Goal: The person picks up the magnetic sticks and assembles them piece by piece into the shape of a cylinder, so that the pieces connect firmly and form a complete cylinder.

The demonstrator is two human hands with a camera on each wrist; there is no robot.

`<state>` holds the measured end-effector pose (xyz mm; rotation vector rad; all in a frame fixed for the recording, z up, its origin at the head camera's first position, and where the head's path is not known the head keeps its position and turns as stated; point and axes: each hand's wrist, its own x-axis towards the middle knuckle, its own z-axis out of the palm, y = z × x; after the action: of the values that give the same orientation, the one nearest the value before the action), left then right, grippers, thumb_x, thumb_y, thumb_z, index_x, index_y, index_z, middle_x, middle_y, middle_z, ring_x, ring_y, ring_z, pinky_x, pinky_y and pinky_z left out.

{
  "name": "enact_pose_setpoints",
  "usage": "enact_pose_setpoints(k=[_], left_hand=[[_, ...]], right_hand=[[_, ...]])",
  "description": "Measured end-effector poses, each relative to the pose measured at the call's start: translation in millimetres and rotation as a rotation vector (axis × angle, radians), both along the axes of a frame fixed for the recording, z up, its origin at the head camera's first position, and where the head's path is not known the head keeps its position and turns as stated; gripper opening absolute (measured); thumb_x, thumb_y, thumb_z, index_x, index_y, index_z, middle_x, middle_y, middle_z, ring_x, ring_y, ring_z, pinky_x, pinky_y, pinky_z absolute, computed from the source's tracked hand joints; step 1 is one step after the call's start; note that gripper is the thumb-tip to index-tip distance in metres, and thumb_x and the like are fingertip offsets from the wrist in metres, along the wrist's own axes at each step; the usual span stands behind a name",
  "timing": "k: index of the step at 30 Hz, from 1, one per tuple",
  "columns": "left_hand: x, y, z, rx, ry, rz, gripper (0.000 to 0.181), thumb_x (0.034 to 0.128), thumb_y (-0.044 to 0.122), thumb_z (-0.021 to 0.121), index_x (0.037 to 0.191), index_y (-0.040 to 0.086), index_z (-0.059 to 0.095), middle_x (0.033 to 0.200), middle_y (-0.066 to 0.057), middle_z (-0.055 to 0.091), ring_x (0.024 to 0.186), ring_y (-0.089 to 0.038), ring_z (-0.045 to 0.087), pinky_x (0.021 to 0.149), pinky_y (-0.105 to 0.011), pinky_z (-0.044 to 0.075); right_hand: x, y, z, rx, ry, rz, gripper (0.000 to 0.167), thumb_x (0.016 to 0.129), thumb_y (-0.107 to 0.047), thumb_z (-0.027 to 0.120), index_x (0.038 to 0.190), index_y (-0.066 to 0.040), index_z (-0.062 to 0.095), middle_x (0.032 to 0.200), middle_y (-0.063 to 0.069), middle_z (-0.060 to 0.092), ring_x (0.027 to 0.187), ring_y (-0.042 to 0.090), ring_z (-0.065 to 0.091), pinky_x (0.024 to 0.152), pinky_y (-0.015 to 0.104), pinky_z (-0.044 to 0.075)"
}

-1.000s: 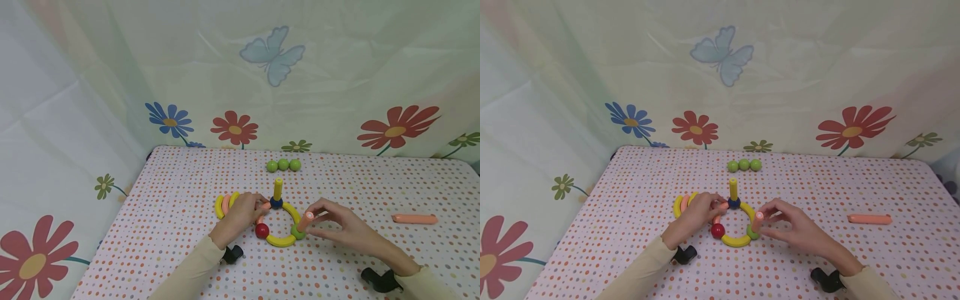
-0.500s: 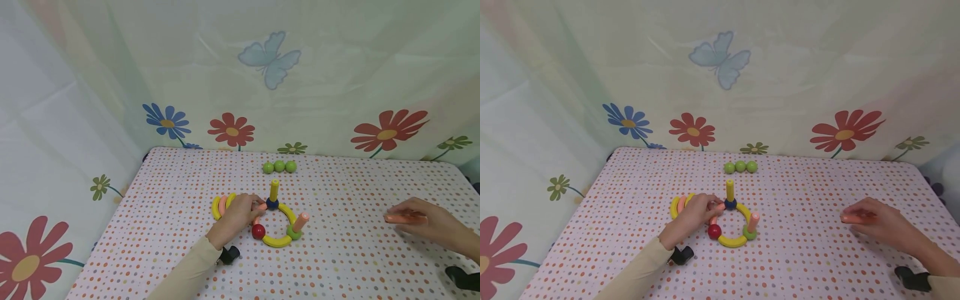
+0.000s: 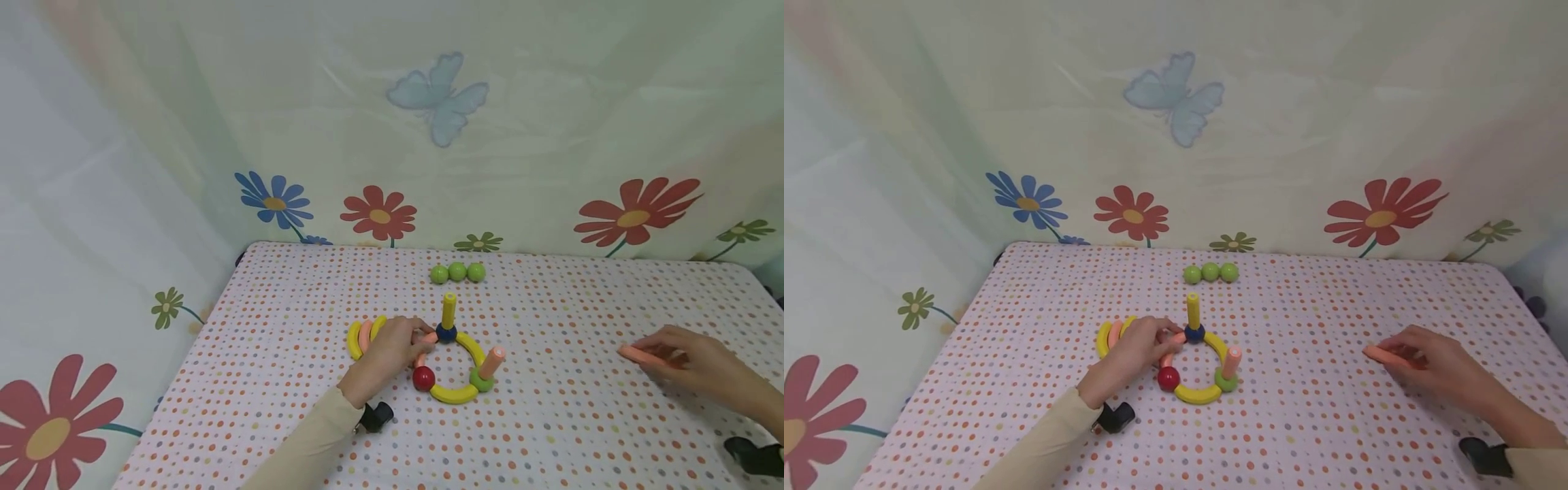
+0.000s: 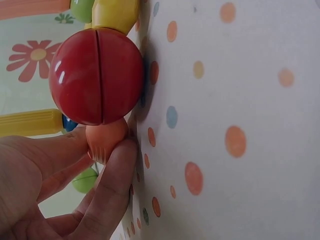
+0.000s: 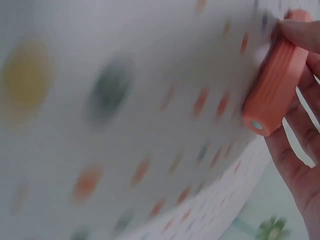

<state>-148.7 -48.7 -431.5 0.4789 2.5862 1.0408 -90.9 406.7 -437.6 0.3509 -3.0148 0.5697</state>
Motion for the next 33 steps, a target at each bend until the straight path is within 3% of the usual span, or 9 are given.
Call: enact_pose_setpoints(k=[6,12,16,19,23,26,28,30,33], left_hand=[[0.2,3.3,-3.2,-0.015,0.024,-0.007,0.027,0.0985,0.019,0.075,0.123,0.008,0.075,0.068,0.002,0.058,0.065,-0.01,0.05,0.058,-0.021,0.038],[0.7,3.7,-5.6,0.006,0.038,-0.025,0.027,0.0992,0.018,0.075,0.124,0.006,0.074,0.063,0.002,0.058,0.051,-0.009,0.048,0.056,-0.02,0.037],[1.0,4.1,-6.3,0.022,0.036,-0.03,0.027,0.0989,0.019,0.075,0.122,0.005,0.074,0.06,0.003,0.057,0.049,-0.007,0.047,0.055,-0.018,0.036],[1.2,3.8,-6.2,0.05,0.008,-0.029,0.028,0.0997,0.019,0.074,0.123,0.004,0.073,0.057,0.003,0.057,0.047,-0.007,0.047,0.051,-0.018,0.034],[1.3,1.4,-7.2,0.083,-0.008,-0.043,0.024,0.101,0.019,0.072,0.12,0.004,0.071,0.055,0.001,0.057,0.046,-0.008,0.045,0.049,-0.018,0.033],[0.8,-1.5,-8.5,0.1,0.005,-0.051,0.012,0.1022,0.017,0.07,0.1,0.005,0.072,0.053,0.002,0.053,0.044,-0.009,0.042,0.047,-0.019,0.031],[0.0,-2.7,-8.3,0.1,0.022,-0.056,0.022,0.1032,0.014,0.068,0.083,0.006,0.07,0.051,0.003,0.05,0.043,-0.008,0.041,0.046,-0.019,0.03],[-1.1,-3.1,-6.8,0.076,0.069,-0.07,0.032,0.1029,0.008,0.067,0.071,0.008,0.064,0.052,0.005,0.046,0.046,-0.007,0.04,0.047,-0.018,0.029],[-1.9,-2.9,-4.6,0.013,0.178,-0.11,0.03,0.0994,0.0,0.067,0.07,0.007,0.063,0.056,0.006,0.041,0.051,-0.007,0.039,0.05,-0.017,0.029]], right_hand=[[-19.6,-56.7,15.0,-0.119,0.065,0.165,0.024,0.084,-0.003,0.086,0.106,-0.004,0.074,0.096,-0.003,0.068,0.08,-0.006,0.057,0.062,0.025,0.056],[-45.3,-140.1,63.7,-0.276,0.191,0.328,0.037,0.082,0.004,0.086,0.112,-0.011,0.07,0.105,-0.006,0.067,0.094,0.002,0.062,0.075,0.029,0.06],[-45.6,-194.2,98.7,-0.436,0.229,0.447,0.041,0.08,0.009,0.085,0.111,-0.012,0.069,0.106,-0.007,0.068,0.098,0.005,0.065,0.083,0.027,0.06],[-38.5,-225.7,113.5,-0.579,0.22,0.529,0.042,0.08,0.015,0.082,0.112,-0.008,0.067,0.107,-0.004,0.068,0.1,0.008,0.066,0.087,0.026,0.059],[-25.4,-254.4,110.6,-0.749,0.154,0.598,0.043,0.082,0.019,0.078,0.117,-0.004,0.067,0.111,0.003,0.067,0.101,0.013,0.065,0.089,0.029,0.059],[-14.2,-270.4,96.8,-0.812,0.122,0.555,0.042,0.084,0.017,0.077,0.12,-0.003,0.067,0.114,0.005,0.066,0.102,0.014,0.065,0.088,0.031,0.06],[-7.2,-280.0,86.1,-0.836,0.113,0.499,0.041,0.085,0.015,0.077,0.121,-0.003,0.067,0.114,0.004,0.067,0.102,0.015,0.066,0.086,0.033,0.06],[-1.6,-288.7,74.9,-0.855,0.11,0.44,0.04,0.085,0.014,0.078,0.119,-0.003,0.067,0.113,0.004,0.068,0.102,0.015,0.066,0.086,0.034,0.061],[3.4,-299.0,58.7,-0.874,0.104,0.389,0.039,0.085,0.013,0.079,0.118,-0.003,0.066,0.112,0.007,0.067,0.102,0.015,0.066,0.085,0.034,0.061]])
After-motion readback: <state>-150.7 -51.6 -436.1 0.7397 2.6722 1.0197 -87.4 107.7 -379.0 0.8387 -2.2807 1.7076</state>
